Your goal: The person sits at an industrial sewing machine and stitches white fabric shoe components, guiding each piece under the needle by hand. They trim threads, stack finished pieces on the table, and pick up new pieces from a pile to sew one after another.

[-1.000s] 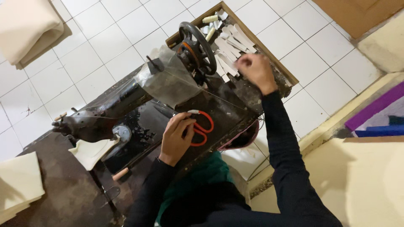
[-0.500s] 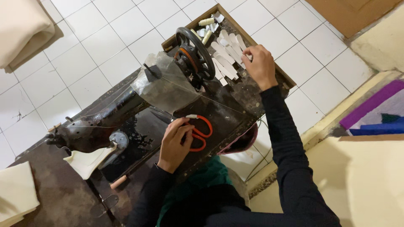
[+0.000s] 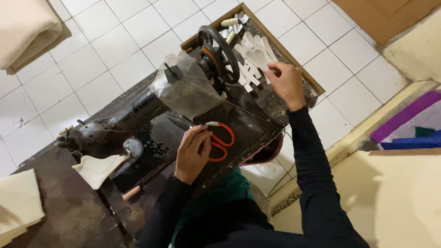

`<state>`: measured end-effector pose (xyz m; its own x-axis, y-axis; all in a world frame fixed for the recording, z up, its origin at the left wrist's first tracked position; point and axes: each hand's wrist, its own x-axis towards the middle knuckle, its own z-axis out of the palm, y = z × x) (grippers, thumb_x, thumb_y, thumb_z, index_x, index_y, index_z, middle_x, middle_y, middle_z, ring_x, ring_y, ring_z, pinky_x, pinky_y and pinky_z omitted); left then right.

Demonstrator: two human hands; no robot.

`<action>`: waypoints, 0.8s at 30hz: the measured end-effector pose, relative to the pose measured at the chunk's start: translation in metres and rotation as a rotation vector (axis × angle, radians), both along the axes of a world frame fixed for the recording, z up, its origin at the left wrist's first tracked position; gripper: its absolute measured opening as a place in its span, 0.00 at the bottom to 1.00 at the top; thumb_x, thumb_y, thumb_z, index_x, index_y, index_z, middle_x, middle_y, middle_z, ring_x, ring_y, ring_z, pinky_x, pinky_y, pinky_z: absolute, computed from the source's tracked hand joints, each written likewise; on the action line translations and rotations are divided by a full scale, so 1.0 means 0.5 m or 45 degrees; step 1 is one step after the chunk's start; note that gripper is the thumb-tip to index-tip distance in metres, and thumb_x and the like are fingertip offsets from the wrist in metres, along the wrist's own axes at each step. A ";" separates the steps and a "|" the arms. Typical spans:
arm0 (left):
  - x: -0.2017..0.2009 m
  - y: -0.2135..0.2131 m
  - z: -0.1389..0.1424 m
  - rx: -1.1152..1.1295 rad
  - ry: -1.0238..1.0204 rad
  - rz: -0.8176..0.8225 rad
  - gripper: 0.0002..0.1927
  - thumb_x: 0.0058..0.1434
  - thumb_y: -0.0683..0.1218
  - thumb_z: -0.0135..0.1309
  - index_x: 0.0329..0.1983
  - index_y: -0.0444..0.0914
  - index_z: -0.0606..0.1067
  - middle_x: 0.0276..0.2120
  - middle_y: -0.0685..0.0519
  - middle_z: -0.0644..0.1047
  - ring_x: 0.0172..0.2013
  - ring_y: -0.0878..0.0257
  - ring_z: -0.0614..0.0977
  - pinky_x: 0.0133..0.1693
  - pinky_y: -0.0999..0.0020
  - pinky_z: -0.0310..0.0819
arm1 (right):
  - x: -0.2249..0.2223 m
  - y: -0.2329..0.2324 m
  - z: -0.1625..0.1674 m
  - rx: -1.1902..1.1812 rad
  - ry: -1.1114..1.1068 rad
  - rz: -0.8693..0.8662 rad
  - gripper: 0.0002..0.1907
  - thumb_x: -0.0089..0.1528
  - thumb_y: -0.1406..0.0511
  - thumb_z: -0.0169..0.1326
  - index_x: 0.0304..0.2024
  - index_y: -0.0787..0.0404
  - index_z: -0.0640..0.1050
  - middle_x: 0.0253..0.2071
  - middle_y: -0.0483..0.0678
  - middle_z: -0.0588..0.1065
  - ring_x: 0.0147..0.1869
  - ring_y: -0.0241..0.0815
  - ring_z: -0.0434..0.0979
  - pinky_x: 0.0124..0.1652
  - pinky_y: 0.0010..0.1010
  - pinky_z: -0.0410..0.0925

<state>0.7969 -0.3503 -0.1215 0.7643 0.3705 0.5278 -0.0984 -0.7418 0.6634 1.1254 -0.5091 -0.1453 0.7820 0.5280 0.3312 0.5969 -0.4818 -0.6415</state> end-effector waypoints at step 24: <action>-0.317 0.053 0.073 -1.101 -0.179 0.296 0.11 0.69 0.41 0.57 0.48 0.28 0.79 0.40 0.50 0.84 0.41 0.69 0.85 0.44 0.76 0.79 | -0.691 0.177 0.178 0.380 -0.455 0.833 0.17 0.62 0.73 0.65 0.53 0.63 0.78 0.48 0.51 0.78 0.48 0.51 0.81 0.47 0.37 0.75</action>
<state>0.6385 -0.3236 -0.0850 0.5703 0.8179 0.0769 -0.1309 -0.0019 0.9914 0.7799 -0.4207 -0.0564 0.1646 0.6923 0.7026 0.8927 0.1985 -0.4046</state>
